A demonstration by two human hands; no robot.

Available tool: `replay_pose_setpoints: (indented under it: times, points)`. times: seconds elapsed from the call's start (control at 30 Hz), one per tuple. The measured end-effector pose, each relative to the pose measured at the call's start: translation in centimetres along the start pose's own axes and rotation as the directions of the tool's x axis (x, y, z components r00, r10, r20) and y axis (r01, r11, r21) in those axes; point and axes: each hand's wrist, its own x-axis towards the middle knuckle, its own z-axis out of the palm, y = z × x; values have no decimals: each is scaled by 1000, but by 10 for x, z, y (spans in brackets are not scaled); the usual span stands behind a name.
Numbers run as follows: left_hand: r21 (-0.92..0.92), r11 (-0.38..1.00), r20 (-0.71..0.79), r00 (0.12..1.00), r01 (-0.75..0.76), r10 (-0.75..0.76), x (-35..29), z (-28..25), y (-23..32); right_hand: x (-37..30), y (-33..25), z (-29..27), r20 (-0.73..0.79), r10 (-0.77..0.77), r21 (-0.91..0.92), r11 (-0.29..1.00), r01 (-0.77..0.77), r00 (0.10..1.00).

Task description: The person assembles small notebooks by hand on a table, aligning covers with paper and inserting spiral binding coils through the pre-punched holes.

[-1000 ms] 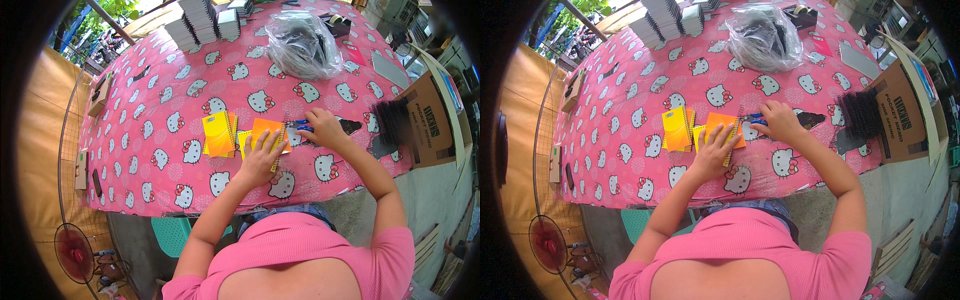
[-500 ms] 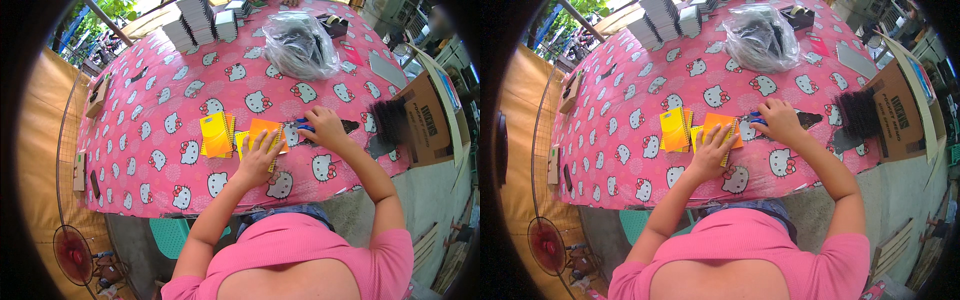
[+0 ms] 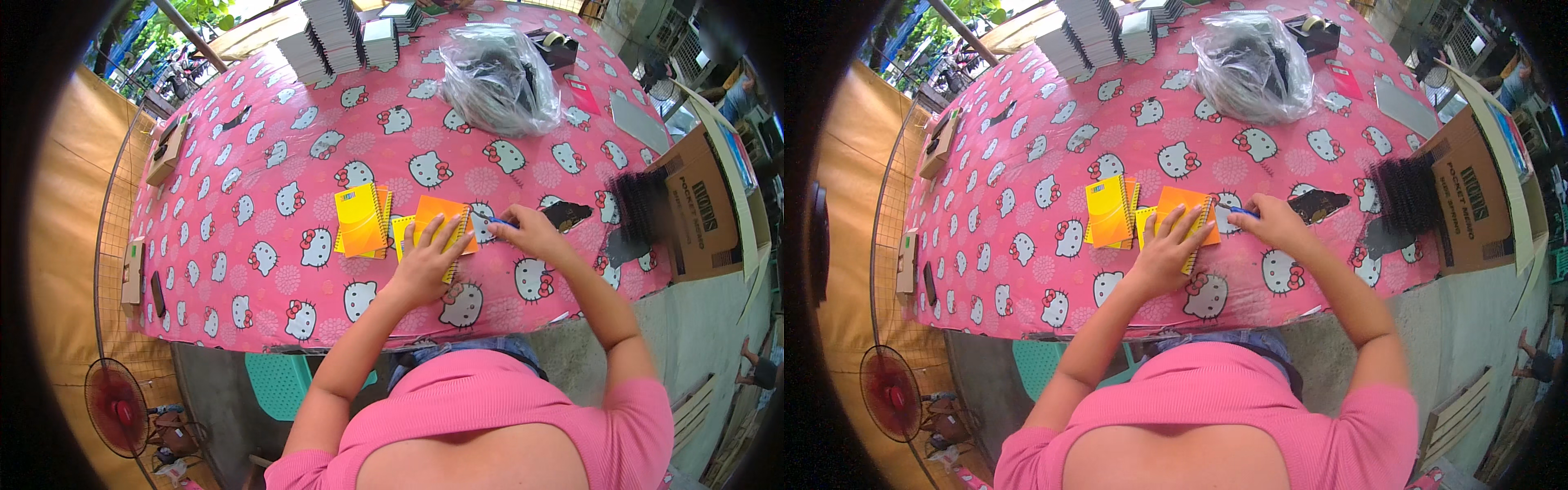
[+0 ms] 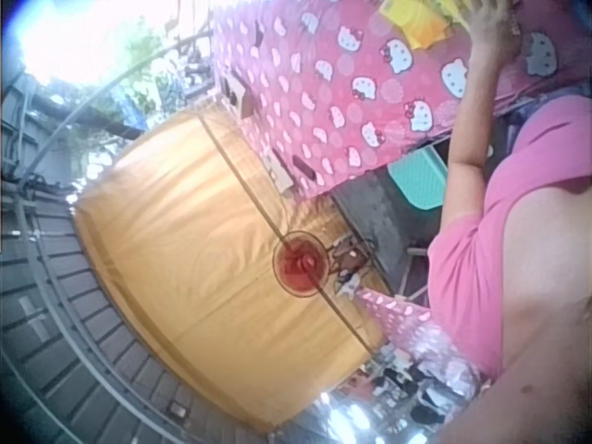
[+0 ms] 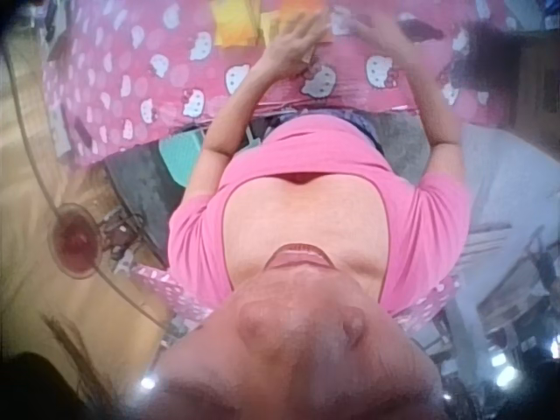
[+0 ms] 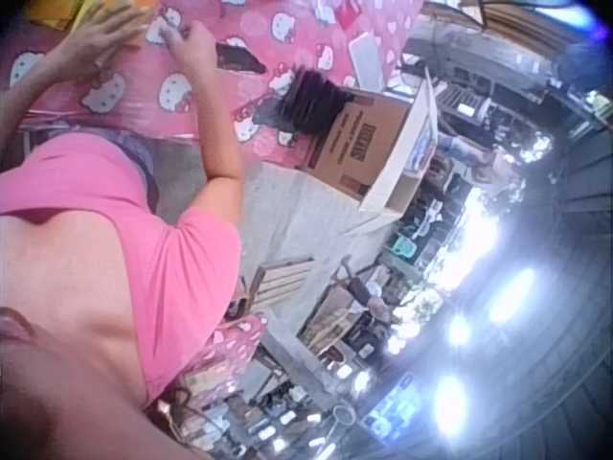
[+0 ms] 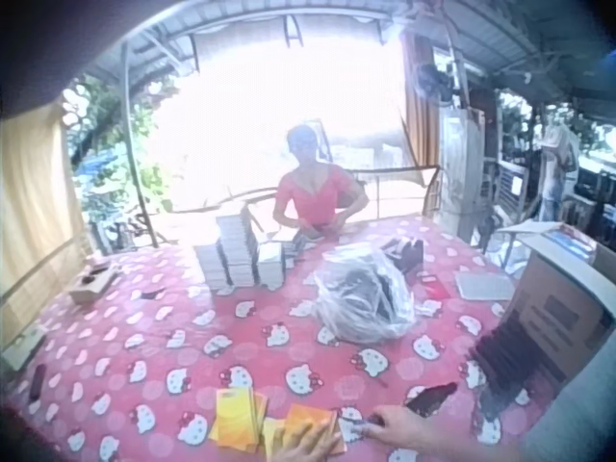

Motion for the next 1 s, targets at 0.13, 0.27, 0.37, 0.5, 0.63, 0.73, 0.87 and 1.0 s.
replay_pose_setpoints:
  times: [0.13, 0.27, 0.37, 0.5, 0.63, 0.73, 0.87, 1.0]
  points:
    - [-546, 837, -403, 880, -12, -251, -12, -2, -20, -34, 11, 12, -150, -142, -431, 900, 65, 978]
    - [-926, 356, -378, 299, -128, -876, -23, -15, -43, -11, 34, 4, -357, -330, -375, 908, 190, 874]
    - [-902, 422, -396, 222, 88, -891, -56, 25, -103, 48, 69, -20, -601, -346, -384, 916, 119, 720]
    - [-724, 471, -347, 324, 505, -880, -69, 28, -109, 93, 93, -21, -584, -254, -357, 933, 37, 771]
    - [-724, 513, -458, 235, 461, -857, -66, 4, -102, 117, 15, -48, -695, -465, -315, 882, 350, 548]
    - [-989, 145, -146, 385, -31, -911, -23, -57, -57, 160, -20, -112, -822, -470, -370, 870, 326, 321]
    - [-853, -449, -31, 884, -267, -466, 16, -149, 34, 211, -9, -180, -808, -403, -335, 915, 226, 431]
    - [-695, -711, 28, 992, 111, 127, 5, -220, 108, 189, -34, -166, -805, -330, -191, 931, 311, 494]
